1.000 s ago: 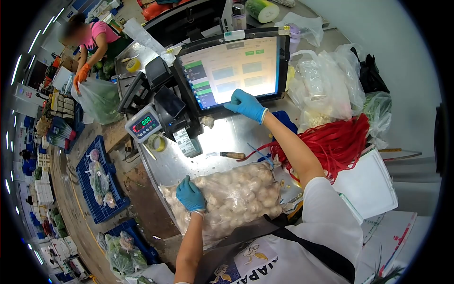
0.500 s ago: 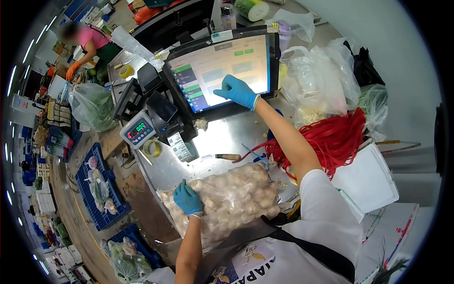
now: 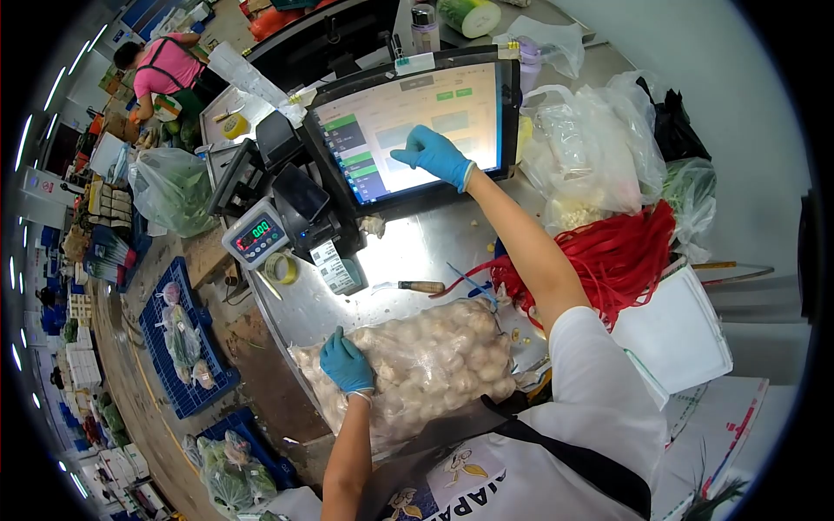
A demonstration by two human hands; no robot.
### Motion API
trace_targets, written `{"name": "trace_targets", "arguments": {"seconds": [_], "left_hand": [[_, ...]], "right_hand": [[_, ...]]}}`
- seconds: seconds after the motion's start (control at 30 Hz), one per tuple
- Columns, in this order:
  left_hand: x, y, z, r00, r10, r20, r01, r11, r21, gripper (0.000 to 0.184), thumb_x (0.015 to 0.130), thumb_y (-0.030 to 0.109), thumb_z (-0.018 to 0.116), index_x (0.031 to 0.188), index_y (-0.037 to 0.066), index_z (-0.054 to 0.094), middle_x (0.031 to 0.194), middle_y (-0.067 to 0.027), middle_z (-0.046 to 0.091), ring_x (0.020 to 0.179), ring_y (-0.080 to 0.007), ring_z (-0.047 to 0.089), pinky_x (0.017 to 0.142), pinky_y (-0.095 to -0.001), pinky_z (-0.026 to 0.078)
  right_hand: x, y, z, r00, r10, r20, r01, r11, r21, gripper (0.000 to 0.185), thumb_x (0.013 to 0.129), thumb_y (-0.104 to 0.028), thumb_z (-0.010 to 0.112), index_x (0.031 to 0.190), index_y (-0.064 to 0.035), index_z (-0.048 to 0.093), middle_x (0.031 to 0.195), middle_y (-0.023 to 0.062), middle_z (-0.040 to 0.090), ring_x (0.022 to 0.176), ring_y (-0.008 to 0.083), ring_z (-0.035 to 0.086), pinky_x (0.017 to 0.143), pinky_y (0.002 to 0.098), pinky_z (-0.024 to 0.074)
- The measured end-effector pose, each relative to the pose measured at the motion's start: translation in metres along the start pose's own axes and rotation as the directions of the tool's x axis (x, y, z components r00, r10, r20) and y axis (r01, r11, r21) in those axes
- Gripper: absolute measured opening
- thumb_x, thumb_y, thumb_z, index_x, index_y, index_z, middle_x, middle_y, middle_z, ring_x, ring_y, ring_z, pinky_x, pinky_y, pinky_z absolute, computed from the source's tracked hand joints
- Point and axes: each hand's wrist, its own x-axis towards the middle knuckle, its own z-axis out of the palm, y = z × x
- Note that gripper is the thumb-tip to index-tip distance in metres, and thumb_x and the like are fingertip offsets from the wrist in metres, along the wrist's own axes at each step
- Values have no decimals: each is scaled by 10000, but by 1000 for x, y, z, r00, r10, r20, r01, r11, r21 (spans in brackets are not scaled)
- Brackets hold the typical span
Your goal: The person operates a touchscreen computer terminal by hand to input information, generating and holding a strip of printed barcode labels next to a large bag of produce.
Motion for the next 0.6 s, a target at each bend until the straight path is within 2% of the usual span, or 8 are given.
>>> {"name": "trace_targets", "arguments": {"seconds": [0.07,0.13,0.2,0.27,0.37,0.6], "left_hand": [[0,-1,0,1000,-5,3,5,1000,1,295,991,159,489,1149,41,709,1075,-166,709,994,-355,609,904,-460,464],[0,0,-1,1000,-7,4,7,1000,1,297,991,159,488,1149,38,709,1083,-164,709,1001,-355,607,913,-459,462],[0,3,-2,1000,-19,8,19,1000,-6,299,992,159,486,1150,36,708,1091,-162,709,1007,-354,606,919,-458,459],[0,3,-3,1000,-20,12,20,1000,-8,300,992,159,485,1151,35,708,1097,-159,709,1012,-354,605,924,-458,457],[0,2,-2,1000,-14,12,14,1000,-4,301,992,160,485,1151,35,708,1105,-157,709,1015,-354,605,927,-459,456],[0,1,-1,1000,-21,19,21,1000,-5,295,986,166,493,1141,31,704,1117,-160,702,1044,-363,596,930,-475,455]], "right_hand": [[-13,-7,3,999,6,38,-6,1000,5,436,846,-458,778,809,-69,585,770,96,606,700,217,587,710,337,512],[-32,-10,12,991,-88,98,93,994,-49,437,845,-460,772,822,-61,595,802,104,612,725,219,590,724,330,504],[-51,-7,22,982,32,184,-17,996,-86,427,846,-458,764,829,-67,593,789,103,586,717,218,558,730,327,492],[-59,14,32,969,37,244,12,980,-197,433,850,-464,757,827,-66,588,774,97,576,696,221,538,715,331,486],[-60,28,39,964,74,255,-2,963,-270,441,853,-474,747,826,-66,583,796,101,577,705,227,529,722,335,481],[-37,30,38,985,86,152,-52,975,-217,431,861,-475,736,814,-68,602,857,118,586,780,242,576,781,340,491]]}}
